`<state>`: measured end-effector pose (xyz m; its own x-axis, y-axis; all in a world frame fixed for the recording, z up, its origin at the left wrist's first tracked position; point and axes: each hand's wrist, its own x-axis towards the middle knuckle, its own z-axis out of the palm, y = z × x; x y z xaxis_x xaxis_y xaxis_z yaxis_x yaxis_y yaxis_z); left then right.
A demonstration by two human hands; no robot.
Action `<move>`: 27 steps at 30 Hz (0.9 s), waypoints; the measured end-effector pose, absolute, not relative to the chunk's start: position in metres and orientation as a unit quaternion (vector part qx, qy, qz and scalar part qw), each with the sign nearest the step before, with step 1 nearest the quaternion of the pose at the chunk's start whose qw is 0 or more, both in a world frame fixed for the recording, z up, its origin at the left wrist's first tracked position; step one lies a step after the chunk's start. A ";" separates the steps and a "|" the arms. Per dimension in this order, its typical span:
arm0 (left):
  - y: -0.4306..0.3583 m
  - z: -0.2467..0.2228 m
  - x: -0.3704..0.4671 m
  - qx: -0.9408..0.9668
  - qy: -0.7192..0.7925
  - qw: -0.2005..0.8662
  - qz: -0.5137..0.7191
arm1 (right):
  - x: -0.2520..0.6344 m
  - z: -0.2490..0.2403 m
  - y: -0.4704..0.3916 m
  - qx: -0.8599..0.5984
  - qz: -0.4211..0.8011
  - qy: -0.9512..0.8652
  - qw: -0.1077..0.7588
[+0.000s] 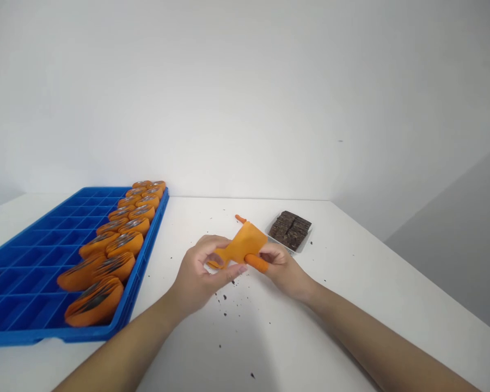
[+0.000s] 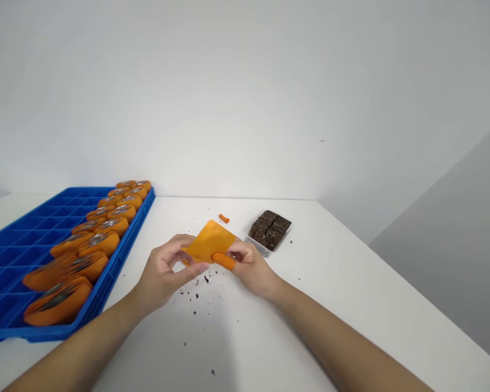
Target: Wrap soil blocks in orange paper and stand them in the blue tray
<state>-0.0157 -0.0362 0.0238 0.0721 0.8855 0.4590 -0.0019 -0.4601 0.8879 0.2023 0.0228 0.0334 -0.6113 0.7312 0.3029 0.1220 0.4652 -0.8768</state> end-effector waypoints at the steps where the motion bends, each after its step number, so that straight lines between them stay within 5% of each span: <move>1: -0.037 0.025 -0.015 0.649 0.346 0.360 0.574 | 0.201 0.033 0.022 -0.271 0.457 -0.771 0.352; 10: -0.036 0.020 -0.015 0.717 0.314 0.264 0.564 | 0.196 0.029 0.011 -0.271 0.512 -0.752 0.315; 16: -0.037 0.021 -0.018 0.732 0.312 0.275 0.539 | 0.210 0.049 0.011 -0.285 0.324 -0.859 0.275; 22: -0.032 0.021 -0.022 0.734 0.326 0.230 0.550 | 0.244 0.071 0.032 -0.445 -0.042 -0.841 0.305; 27: -0.031 0.016 -0.022 0.740 0.337 0.240 0.530 | 0.288 0.088 0.064 -0.596 -0.087 -0.772 0.202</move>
<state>-0.0218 -0.0306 0.0158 0.2116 0.7536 0.6224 0.2451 -0.6574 0.7126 0.2885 0.0643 0.0880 -0.2071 0.8861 0.4146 0.9559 0.2734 -0.1069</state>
